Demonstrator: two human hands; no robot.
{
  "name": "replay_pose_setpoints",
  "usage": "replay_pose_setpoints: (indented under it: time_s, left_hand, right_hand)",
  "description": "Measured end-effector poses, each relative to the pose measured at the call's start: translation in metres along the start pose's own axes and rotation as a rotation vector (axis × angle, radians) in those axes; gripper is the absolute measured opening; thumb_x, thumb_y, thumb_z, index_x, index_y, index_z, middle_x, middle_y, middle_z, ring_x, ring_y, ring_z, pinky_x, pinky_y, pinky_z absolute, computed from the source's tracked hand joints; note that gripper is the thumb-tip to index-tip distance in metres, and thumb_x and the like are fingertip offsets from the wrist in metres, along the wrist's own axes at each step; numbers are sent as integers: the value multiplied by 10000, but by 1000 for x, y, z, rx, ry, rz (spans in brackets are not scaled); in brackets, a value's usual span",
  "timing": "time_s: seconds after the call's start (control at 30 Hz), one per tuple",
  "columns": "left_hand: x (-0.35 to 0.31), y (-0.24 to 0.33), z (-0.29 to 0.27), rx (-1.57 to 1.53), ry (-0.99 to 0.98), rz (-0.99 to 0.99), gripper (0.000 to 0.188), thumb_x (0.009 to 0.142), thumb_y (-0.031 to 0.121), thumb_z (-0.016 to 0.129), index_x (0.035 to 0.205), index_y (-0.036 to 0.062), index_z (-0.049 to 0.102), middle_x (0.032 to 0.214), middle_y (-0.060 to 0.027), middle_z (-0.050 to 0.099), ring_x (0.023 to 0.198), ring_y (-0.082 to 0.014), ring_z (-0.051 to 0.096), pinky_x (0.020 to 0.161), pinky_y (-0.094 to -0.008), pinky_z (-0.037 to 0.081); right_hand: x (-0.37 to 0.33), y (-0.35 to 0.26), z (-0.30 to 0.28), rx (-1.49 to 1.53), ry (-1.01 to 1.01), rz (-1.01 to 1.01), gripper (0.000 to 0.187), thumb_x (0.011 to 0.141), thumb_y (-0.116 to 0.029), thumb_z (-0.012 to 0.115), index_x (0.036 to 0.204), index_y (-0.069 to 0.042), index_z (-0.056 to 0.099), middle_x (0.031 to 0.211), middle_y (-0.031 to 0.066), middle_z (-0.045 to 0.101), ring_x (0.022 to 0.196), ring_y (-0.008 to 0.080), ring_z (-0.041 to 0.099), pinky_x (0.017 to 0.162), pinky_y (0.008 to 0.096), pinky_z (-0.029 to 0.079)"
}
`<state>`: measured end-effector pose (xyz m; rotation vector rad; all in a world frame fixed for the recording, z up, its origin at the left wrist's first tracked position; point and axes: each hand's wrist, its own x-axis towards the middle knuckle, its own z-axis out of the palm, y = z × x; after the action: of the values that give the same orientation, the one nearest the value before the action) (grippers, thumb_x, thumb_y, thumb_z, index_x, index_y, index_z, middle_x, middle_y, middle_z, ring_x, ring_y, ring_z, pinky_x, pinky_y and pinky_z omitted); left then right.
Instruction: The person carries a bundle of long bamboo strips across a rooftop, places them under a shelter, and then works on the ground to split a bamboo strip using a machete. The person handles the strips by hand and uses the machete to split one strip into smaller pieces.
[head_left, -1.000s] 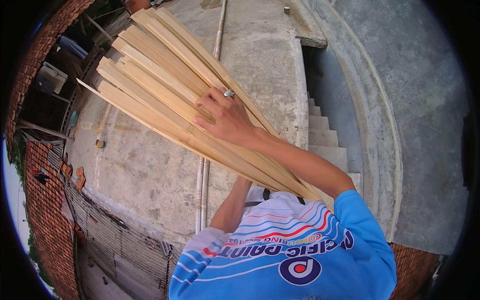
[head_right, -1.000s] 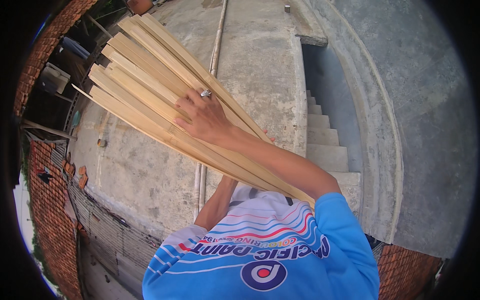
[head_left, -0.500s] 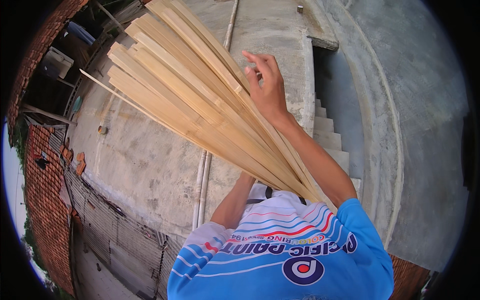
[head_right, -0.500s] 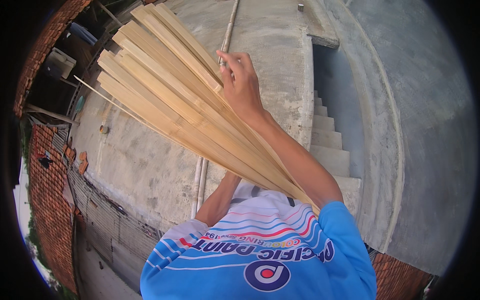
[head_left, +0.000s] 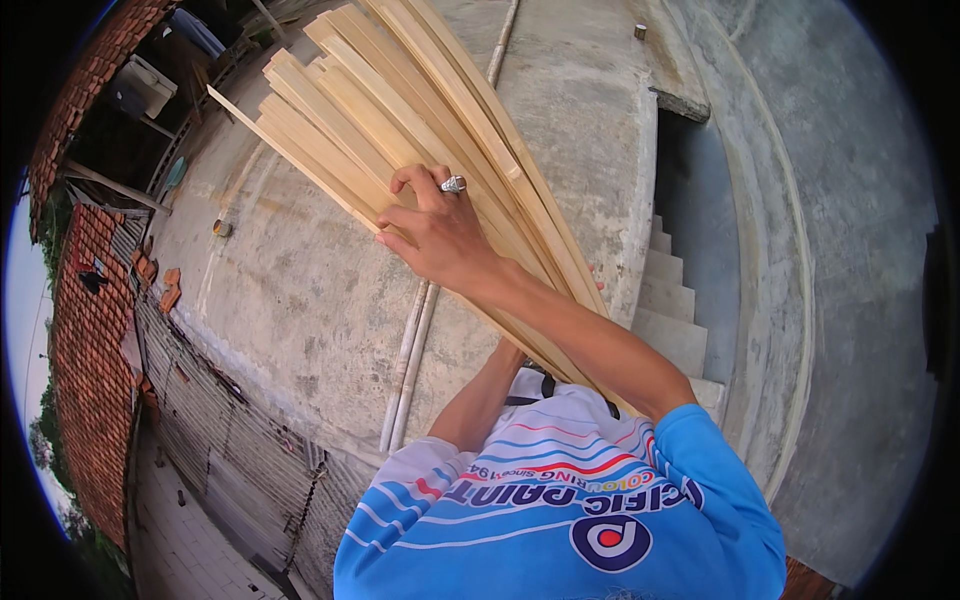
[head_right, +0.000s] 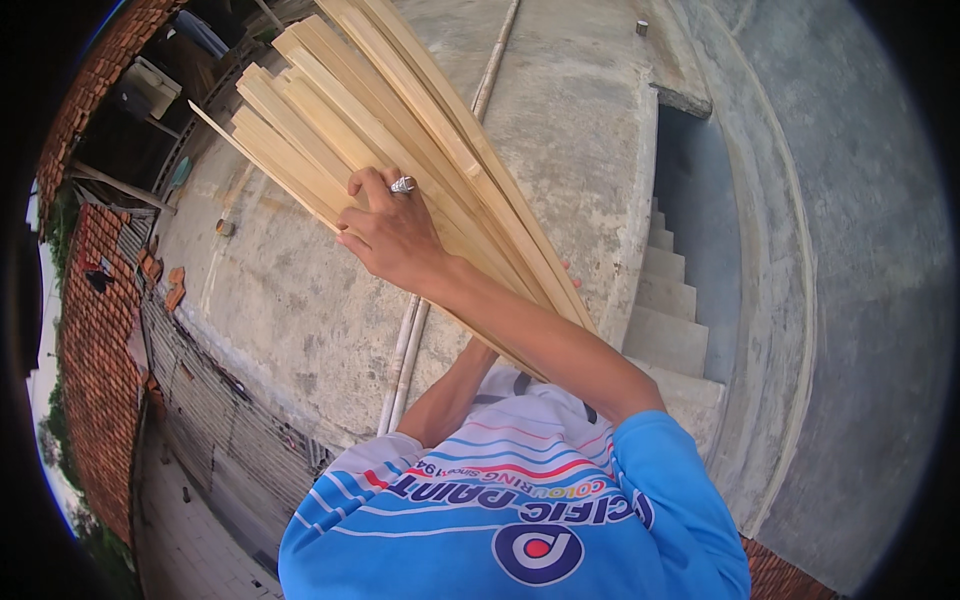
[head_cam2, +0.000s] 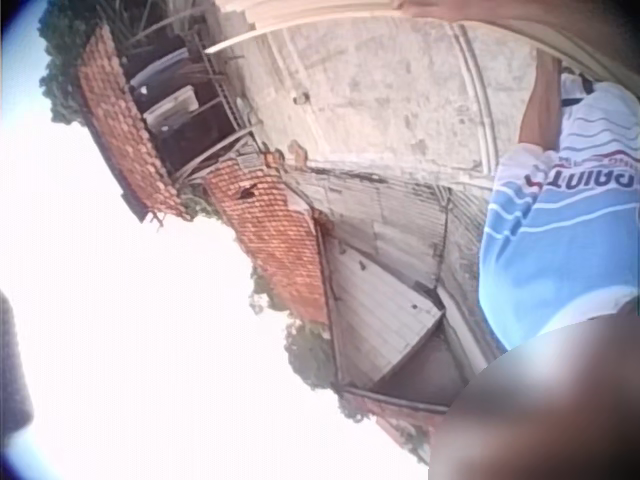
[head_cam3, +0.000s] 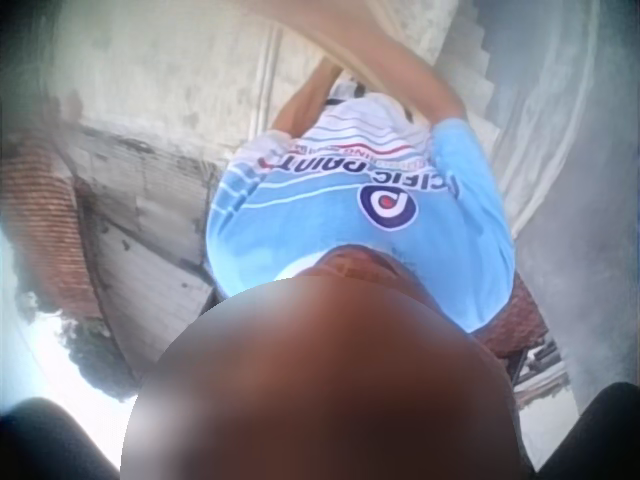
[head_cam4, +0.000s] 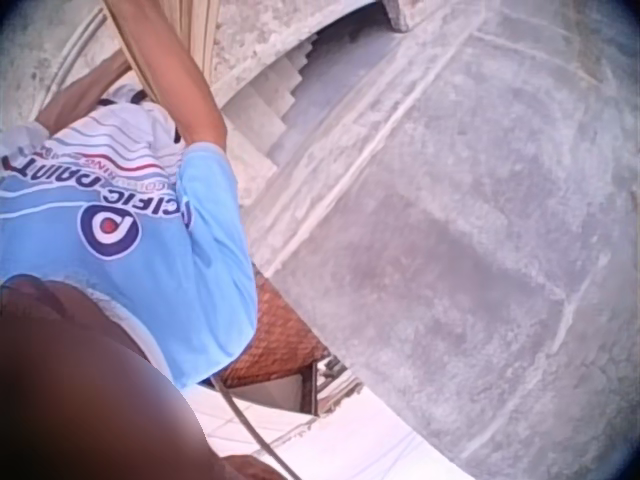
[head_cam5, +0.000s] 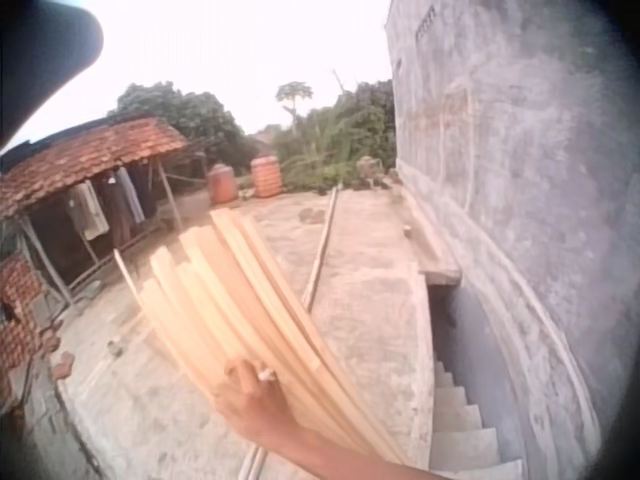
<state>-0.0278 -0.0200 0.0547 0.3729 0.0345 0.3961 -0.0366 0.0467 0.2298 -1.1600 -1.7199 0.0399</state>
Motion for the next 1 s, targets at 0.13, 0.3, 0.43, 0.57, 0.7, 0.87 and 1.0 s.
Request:
replay_pose_setpoints:
  time_s: [0.13, 0.3, 0.43, 0.57, 0.7, 0.87, 1.0]
  left_hand:
    - [1, 1, -4, -97, 2, -17, 768, 986, 655, 332, 1580, 194, 176, 1565, -140, 327, 1409, -440, 336, 1106, -676, 326]
    - [5, 0, -7, -103, -31, -5, 762, 987, 653, 330, 1579, 196, 179, 1564, -138, 327, 1411, -440, 332, 1110, -673, 325]
    - [7, -2, -8, -97, -40, -11, 750, 996, 631, 336, 1576, 181, 184, 1566, -139, 324, 1413, -437, 332, 1114, -663, 331]
    - [10, -4, -20, -108, -47, 9, 737, 1005, 610, 342, 1573, 167, 189, 1568, -140, 320, 1414, -434, 332, 1117, -652, 337]
    - [12, -8, -41, -114, -56, 29, 725, 1013, 589, 348, 1571, 152, 194, 1570, -141, 317, 1416, -431, 332, 1120, -641, 343]
    - [14, -11, -34, -95, -37, 2, 686, 1041, 512, 356, 1558, 86, 212, 1552, -176, 336, 1419, -400, 346, 1135, -567, 372]
    - [13, -16, -39, -70, 7, -54, 671, 1051, 481, 349, 1549, 48, 227, 1525, -217, 363, 1419, -366, 362, 1141, -504, 386]
  right_hand:
    - [0, 1, 2, -46, -31, -18, 118, 840, -164, 726, 844, -59, 673, 1092, 83, 501, 1024, 287, 439, 890, 446, 366]
    - [-11, 6, -2, -130, -36, -1, 138, 861, -150, 684, 854, -32, 612, 1077, 95, 498, 1012, 290, 459, 871, 434, 384]
    - [-19, 8, -10, -95, -57, 31, 123, 853, -143, 695, 840, -53, 612, 1046, 84, 505, 996, 288, 460, 864, 437, 377]
    - [-45, 19, -16, -47, -109, 95, 129, 837, -135, 729, 807, -62, 627, 1007, 78, 515, 965, 289, 461, 866, 433, 375]
    - [-69, 20, -27, -4, -125, 128, 139, 845, -160, 737, 811, -61, 646, 942, 83, 535, 895, 275, 520, 787, 406, 431]
    - [-93, 21, -32, -11, -35, 170, 151, 855, -186, 729, 816, -60, 654, 834, 70, 580, 721, 258, 605, 636, 364, 481]
    - [-123, 30, -31, -56, 8, 141, 142, 861, -182, 719, 812, -64, 657, 812, 60, 604, 691, 260, 617, 630, 363, 495]
